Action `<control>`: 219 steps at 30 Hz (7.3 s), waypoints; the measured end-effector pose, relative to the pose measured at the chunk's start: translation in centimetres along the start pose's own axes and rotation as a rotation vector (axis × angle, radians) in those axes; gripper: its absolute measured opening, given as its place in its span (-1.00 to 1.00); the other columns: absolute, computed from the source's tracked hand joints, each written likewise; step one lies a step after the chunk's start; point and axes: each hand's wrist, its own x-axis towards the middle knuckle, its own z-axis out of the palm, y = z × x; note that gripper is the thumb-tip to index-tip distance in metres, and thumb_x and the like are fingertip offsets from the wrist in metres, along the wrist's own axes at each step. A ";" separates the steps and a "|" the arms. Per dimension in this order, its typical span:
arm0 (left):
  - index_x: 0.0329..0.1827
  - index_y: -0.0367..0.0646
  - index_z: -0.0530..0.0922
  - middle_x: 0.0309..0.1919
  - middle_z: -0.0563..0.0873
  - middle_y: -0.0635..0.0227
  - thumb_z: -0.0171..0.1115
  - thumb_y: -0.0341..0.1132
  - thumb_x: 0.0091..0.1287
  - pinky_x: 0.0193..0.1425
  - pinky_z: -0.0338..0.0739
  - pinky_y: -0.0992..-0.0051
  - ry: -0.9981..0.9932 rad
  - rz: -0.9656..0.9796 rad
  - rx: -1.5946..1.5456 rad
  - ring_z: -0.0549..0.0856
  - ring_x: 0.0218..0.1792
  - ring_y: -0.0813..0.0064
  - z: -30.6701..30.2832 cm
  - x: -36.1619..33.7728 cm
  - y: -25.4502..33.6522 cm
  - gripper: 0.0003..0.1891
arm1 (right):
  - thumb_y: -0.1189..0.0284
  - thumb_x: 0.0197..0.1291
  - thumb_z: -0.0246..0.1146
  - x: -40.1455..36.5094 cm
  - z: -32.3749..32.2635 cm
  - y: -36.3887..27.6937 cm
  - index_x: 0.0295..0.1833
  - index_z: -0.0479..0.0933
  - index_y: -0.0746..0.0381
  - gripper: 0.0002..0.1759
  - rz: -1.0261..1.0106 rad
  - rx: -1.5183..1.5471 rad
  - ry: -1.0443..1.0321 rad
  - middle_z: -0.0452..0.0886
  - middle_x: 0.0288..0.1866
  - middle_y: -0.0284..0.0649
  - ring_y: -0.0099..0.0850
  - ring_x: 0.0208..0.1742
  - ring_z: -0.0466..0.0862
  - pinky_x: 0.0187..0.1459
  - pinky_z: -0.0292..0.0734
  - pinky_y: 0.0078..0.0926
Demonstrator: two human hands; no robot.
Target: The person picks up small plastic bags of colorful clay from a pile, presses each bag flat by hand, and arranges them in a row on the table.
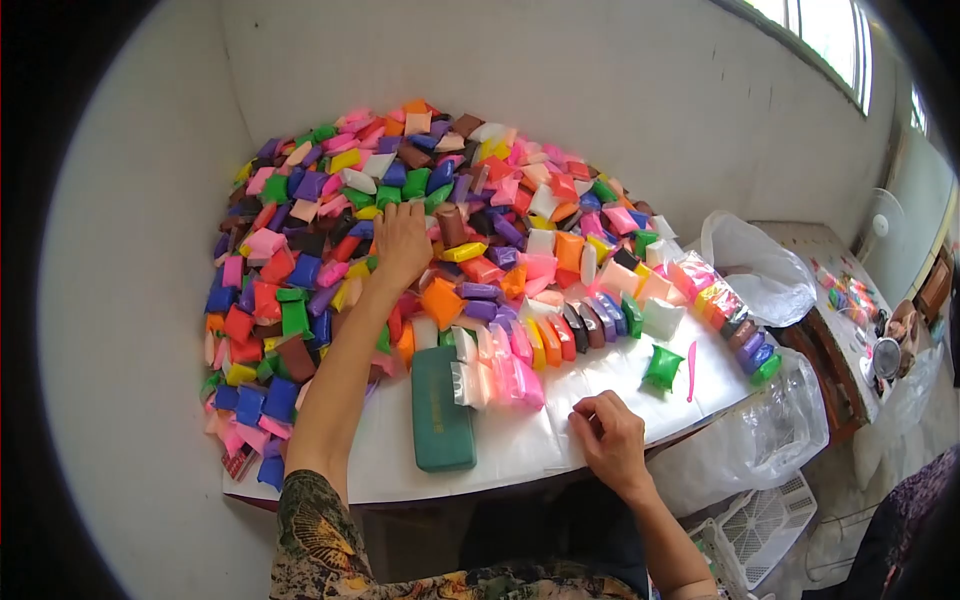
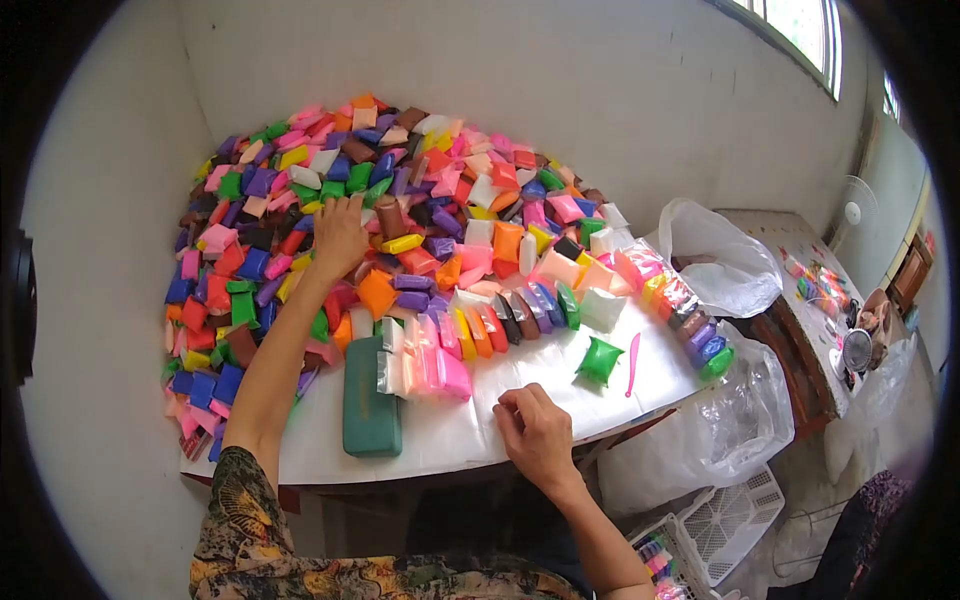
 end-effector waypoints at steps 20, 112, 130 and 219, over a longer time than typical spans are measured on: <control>-0.07 -0.19 0.69 0.04 0.65 0.11 0.22 -0.40 0.18 0.21 0.46 0.18 0.105 0.490 0.082 0.57 0.12 0.13 2.1 8.1 7.2 -0.74 | 0.55 0.16 0.38 0.0 0.3 0.1 -0.21 0.57 0.24 -0.88 -0.023 -0.048 0.023 0.62 -0.31 -0.17 -0.17 -0.37 0.69 -0.35 0.57 -0.27; 0.18 -0.18 0.59 -0.10 0.75 0.43 0.19 -0.51 0.44 -0.10 0.66 0.60 -0.205 -0.025 -1.151 0.73 -0.14 0.57 -0.7 -1.7 5.1 -0.72 | 0.51 0.20 0.32 -0.5 1.4 1.0 -0.19 0.52 0.23 -0.89 -0.113 -0.102 0.117 0.55 -0.29 -0.14 -0.11 -0.34 0.66 -0.29 0.56 -0.17; 0.04 -0.26 0.64 -0.12 0.74 -0.02 0.12 -0.40 0.28 0.12 0.54 0.16 -0.108 0.076 -0.718 0.71 -0.02 0.02 -2.4 -2.5 6.9 -0.69 | 0.52 0.19 0.33 -0.6 1.2 0.8 -0.18 0.52 0.23 -0.87 -0.104 -0.089 0.107 0.53 -0.27 -0.15 -0.13 -0.32 0.66 -0.30 0.56 -0.19; -0.05 -0.33 0.65 -0.14 0.74 0.09 0.15 -0.65 0.34 0.01 0.58 0.32 -0.172 0.044 -1.159 0.71 -0.11 0.12 -17.7 -21.4 23.6 -0.81 | 0.37 0.31 0.27 -3.3 -6.0 3.3 0.37 0.40 0.44 -0.42 -0.328 -0.509 -0.120 0.45 0.41 0.13 0.02 0.47 0.42 0.55 0.16 0.05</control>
